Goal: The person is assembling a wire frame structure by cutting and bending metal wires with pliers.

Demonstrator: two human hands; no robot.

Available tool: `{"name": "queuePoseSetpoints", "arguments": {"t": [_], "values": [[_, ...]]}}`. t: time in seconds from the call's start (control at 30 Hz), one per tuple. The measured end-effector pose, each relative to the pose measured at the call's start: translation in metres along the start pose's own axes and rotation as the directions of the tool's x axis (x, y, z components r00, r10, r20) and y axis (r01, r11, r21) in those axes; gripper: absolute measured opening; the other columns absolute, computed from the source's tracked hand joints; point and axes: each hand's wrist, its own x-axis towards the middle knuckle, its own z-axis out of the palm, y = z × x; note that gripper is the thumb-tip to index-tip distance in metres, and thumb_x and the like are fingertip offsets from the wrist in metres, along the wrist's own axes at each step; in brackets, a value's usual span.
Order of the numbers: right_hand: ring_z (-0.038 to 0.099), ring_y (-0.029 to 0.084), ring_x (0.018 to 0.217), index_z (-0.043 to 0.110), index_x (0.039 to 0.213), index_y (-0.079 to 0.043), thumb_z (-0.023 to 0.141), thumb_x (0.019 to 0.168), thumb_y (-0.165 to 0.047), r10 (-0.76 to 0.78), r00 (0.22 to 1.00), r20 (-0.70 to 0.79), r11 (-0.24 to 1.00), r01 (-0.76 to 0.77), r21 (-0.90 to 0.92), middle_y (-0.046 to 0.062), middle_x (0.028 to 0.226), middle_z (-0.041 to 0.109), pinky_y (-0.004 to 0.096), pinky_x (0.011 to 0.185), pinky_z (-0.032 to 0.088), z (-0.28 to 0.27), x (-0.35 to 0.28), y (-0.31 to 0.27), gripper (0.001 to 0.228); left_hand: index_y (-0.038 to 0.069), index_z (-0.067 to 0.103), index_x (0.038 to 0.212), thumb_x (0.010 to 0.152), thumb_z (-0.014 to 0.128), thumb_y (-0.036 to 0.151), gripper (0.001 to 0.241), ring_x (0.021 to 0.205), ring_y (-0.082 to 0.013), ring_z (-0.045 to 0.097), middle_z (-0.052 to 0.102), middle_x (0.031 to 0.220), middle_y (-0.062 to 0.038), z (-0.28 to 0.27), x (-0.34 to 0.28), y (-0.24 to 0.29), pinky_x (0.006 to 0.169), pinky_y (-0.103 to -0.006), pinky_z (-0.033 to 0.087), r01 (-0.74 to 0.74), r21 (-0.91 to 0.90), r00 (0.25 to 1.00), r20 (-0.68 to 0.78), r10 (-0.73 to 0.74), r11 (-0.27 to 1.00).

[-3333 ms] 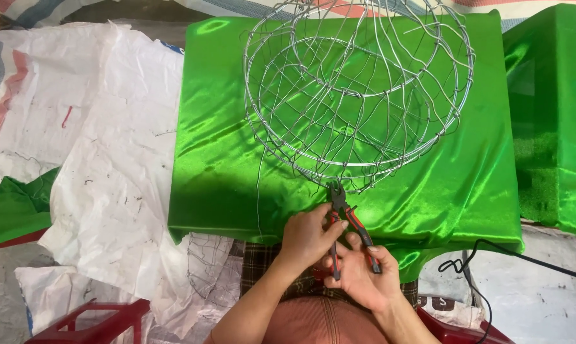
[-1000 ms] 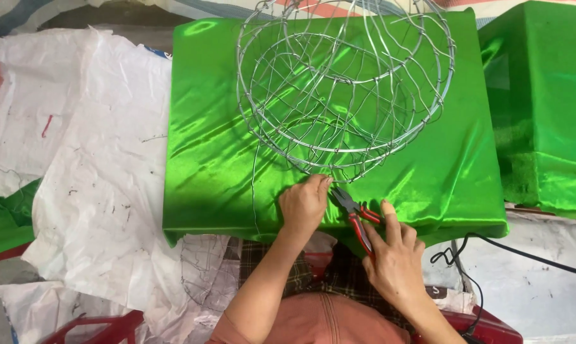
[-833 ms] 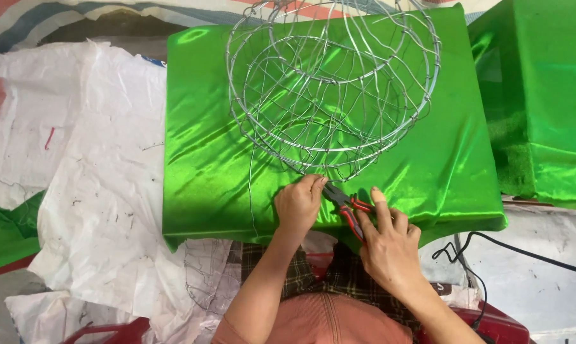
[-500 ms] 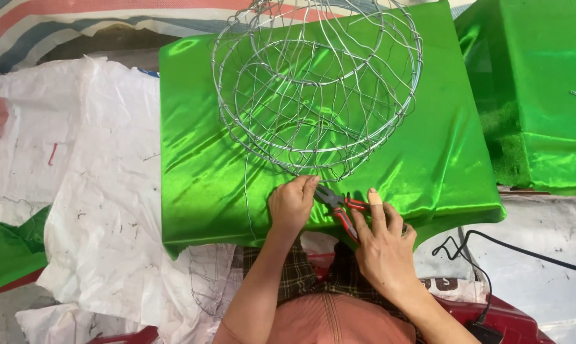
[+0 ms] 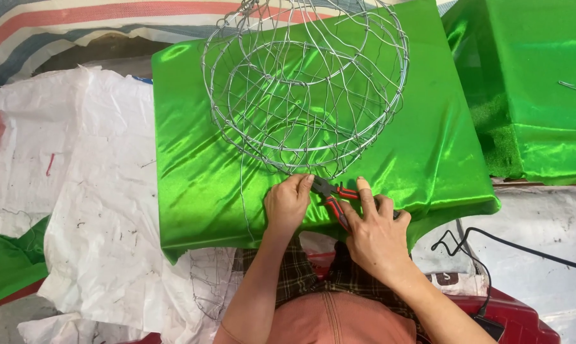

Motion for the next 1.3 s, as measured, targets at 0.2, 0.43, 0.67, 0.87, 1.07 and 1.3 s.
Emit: {"name": "queuePoseSetpoints", "arguments": {"t": [0.2,0.43,0.67,0.87,1.07,1.3], "values": [[0.042,0.032,0.121,0.061,0.134,-0.036,0.069,0.073,-0.030,-0.010,0.998,0.060,1.000,0.011,-0.014,0.005,0.164,0.022,0.055,0.090,0.044,-0.016,0.002,0.001,0.062,0.009,0.076,0.108,0.104,0.050,0.046,0.046,0.065,-0.0311,0.073,0.070,0.058,-0.005,-0.008,0.000,0.002,0.072,-0.0496,0.057,-0.048,-0.078,0.999,0.006,0.048,0.996],[0.044,0.029,0.114,0.063,0.132,-0.040,0.069,0.074,-0.034,-0.015,0.998,0.058,0.999,0.018,-0.048,0.002,0.159,0.027,0.050,0.087,0.047,-0.006,0.006,0.008,0.058,0.009,0.075,0.108,0.104,0.050,0.047,0.046,0.067,-0.0320,0.073,0.071,0.060,-0.005,-0.009,0.001,0.003,0.072,-0.0505,0.057,-0.038,-0.067,0.999,0.032,0.040,0.997],[0.048,0.029,0.107,0.067,0.128,-0.036,0.072,0.074,-0.032,-0.058,0.997,-0.054,0.995,0.053,-0.084,0.005,0.155,0.035,0.047,0.080,0.050,0.006,0.005,0.012,0.055,0.014,0.075,0.107,0.102,0.048,0.050,0.045,0.072,-0.0342,0.074,0.071,0.061,-0.003,-0.006,0.003,0.001,0.076,-0.0537,0.056,-0.009,-0.011,0.999,0.033,0.010,1.000],[0.054,0.032,0.094,0.072,0.118,-0.029,0.070,0.071,-0.026,-0.147,0.939,-0.312,0.982,0.101,-0.159,0.011,0.147,0.046,0.044,0.067,0.048,0.025,0.005,0.014,0.047,0.017,0.074,0.108,0.102,0.046,0.052,0.045,0.075,-0.0349,0.074,0.072,0.063,-0.002,-0.003,0.005,-0.003,0.078,-0.0562,0.056,0.007,0.041,0.999,0.036,-0.009,0.999],[0.054,0.032,0.089,0.072,0.115,-0.026,0.068,0.071,-0.023,-0.186,0.879,-0.439,0.978,0.122,-0.170,0.012,0.147,0.048,0.042,0.063,0.046,0.032,0.004,0.015,0.044,0.019,0.074,0.107,0.102,0.046,0.054,0.044,0.071,-0.0330,0.074,0.071,0.061,0.000,0.003,0.006,-0.012,0.075,-0.0541,0.057,-0.013,0.056,1.000,0.000,0.013,0.998],[0.054,0.035,0.099,0.068,0.125,-0.029,0.077,0.069,-0.025,-0.072,0.900,-0.430,0.996,0.086,0.014,0.009,0.156,0.042,0.050,0.066,0.048,0.034,-0.017,0.020,0.058,0.000,0.067,0.126,0.104,0.058,0.013,0.027,0.041,-0.0026,0.042,0.057,0.058,0.005,0.013,-0.011,-0.020,0.032,-0.0146,0.032,-0.482,0.073,0.830,-0.281,0.482,0.873]]}}
